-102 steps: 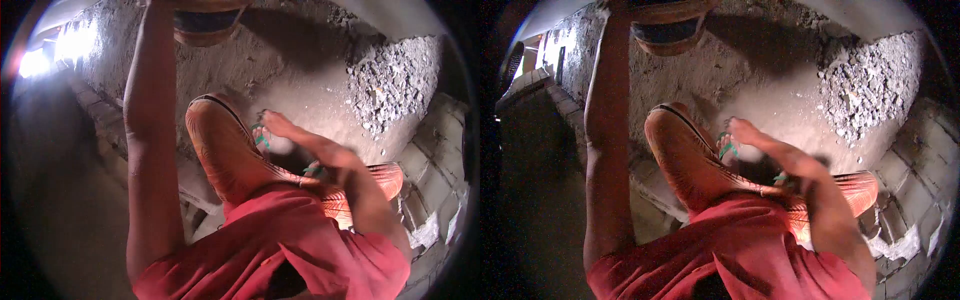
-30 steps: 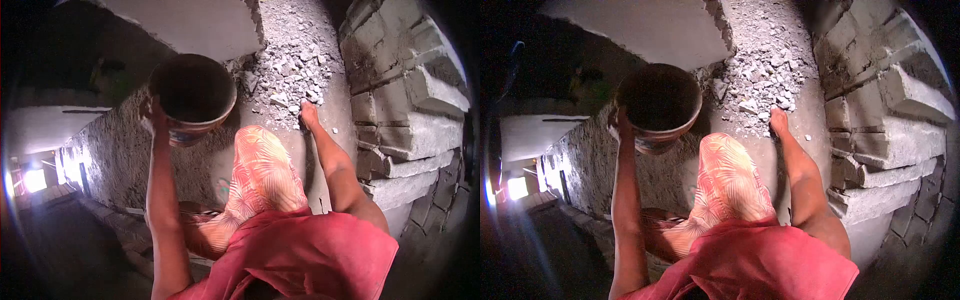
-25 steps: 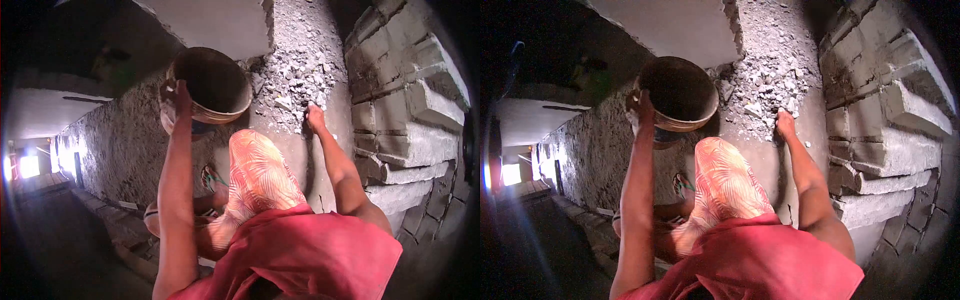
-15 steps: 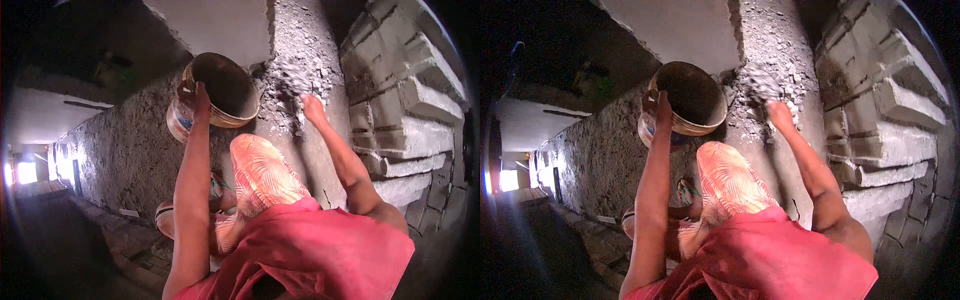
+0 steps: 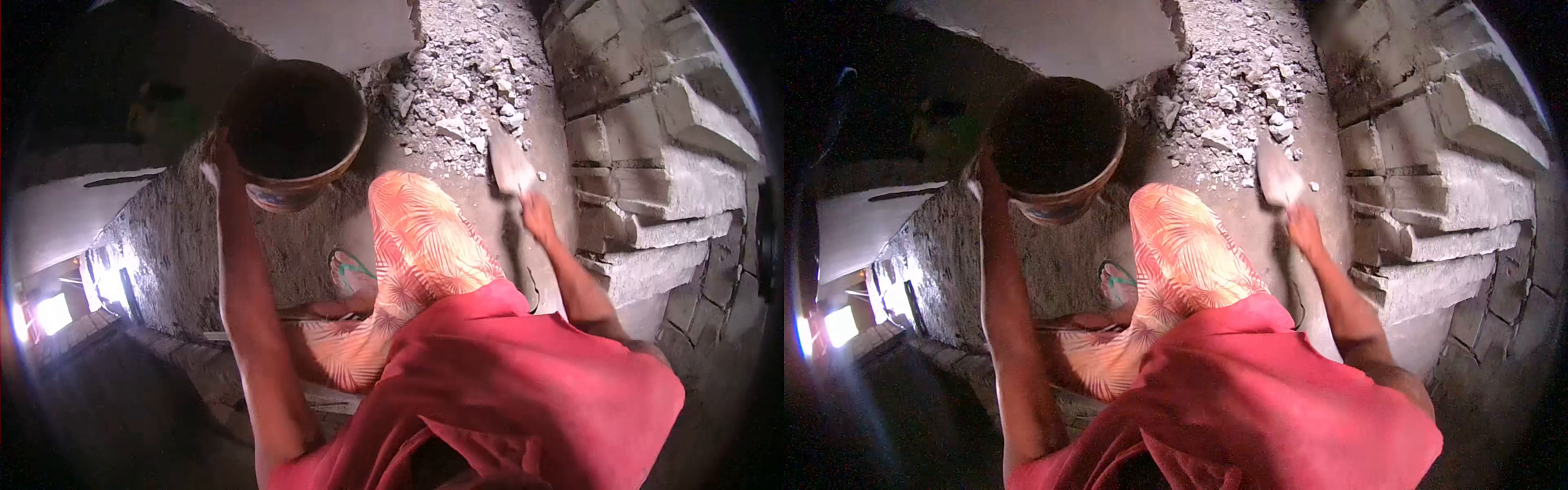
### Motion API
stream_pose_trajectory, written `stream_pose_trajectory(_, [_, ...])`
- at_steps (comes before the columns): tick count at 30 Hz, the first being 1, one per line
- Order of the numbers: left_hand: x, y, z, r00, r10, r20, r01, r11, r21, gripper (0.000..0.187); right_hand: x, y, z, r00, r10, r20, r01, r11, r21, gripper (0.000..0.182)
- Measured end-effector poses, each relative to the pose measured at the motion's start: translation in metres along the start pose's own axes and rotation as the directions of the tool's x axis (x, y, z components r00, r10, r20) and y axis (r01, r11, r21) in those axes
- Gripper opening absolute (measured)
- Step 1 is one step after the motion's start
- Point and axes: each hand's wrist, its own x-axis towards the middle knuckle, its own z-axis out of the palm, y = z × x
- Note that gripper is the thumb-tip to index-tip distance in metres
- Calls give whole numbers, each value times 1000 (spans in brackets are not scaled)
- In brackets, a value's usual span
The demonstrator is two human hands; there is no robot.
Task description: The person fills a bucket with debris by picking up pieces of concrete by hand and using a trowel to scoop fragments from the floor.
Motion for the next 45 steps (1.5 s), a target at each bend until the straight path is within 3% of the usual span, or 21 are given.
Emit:
stream_pose_trajectory(2, [1,0,-21,967,253,24,-234,848,476,44,-75,26,22,969,246,30,-247,962,113,43])
stream_pose_trajectory(5, [21,-32,-34,966,250,70,-258,901,348,46,-83,3,69,945,326,-27,-312,923,226,34])
stream_pose_trajectory(7, [-31,18,0,990,134,-34,-117,944,310,48,-11,-7,101,957,287,-40,-269,931,248,27])
stream_pose_trajectory(9, [-45,26,11,990,5,-138,31,966,255,50,87,-10,126,998,44,-38,-45,998,-32,35])
stream_pose_trajectory(10, [-35,8,2,976,216,-36,-166,836,523,51,122,-14,129,991,85,-99,-93,992,-88,35])
stream_pose_trajectory(11, [-28,1,-1,915,385,119,-347,602,719,52,152,-13,121,983,150,-108,-127,973,195,32])
stream_pose_trajectory(14, [-70,33,36,978,180,-105,-87,812,577,54,218,-1,130,989,-113,-96,117,992,42,34])
stream_pose_trajectory(16, [-58,9,45,954,267,-133,-140,795,591,54,240,7,141,966,-234,-113,228,971,-65,35])
stream_pose_trajectory(18, [-59,10,52,927,344,-148,-186,765,617,53,234,0,137,978,156,137,-194,921,338,34])
stream_pose_trajectory(19, [-71,23,59,947,282,-155,-123,763,634,53,232,-2,133,980,149,134,-187,921,341,34])
stream_pose_trajectory(21, [-94,43,64,974,146,-173,9,739,674,53,217,-2,122,979,-179,-99,188,979,80,34])
stream_pose_trajectory(24, [-61,2,50,934,346,-91,-214,744,633,53,207,-9,93,939,-325,-112,316,945,-89,13])
stream_pose_trajectory(27, [-91,36,63,948,316,-37,-193,665,722,55,215,11,83,902,-408,-142,389,910,-146,21])
stream_pose_trajectory(30, [-112,52,78,972,214,-99,-93,734,673,58,211,-20,33,967,-247,-55,249,968,40,14])
stream_pose_trajectory(32, [-104,34,76,965,254,-62,-157,754,638,57,208,-58,1,999,30,22,-35,971,238,30])
stream_pose_trajectory(35, [-109,36,82,932,360,-39,-255,729,635,55,214,-110,-17,972,-167,-167,192,971,146,44])
stream_pose_trajectory(37, [-120,41,93,972,191,-138,-64,777,626,53,208,-170,-28,952,-287,-111,294,954,57,42])
stream_pose_trajectory(39, [-112,23,93,963,266,-47,-167,721,673,53,202,-235,-24,976,-213,36,210,974,81,31])
stream_pose_trajectory(41, [-104,19,89,942,333,35,-258,656,710,53,189,-276,-27,916,-400,-42,401,915,41,28])
stream_pose_trajectory(43, [-102,19,77,925,376,45,-287,617,732,51,183,-274,-22,951,-304,-58,309,942,133,36])
stream_pose_trajectory(45, [-79,9,53,945,324,42,-268,694,668,48,149,-244,-47,978,75,193,-149,900,408,34])
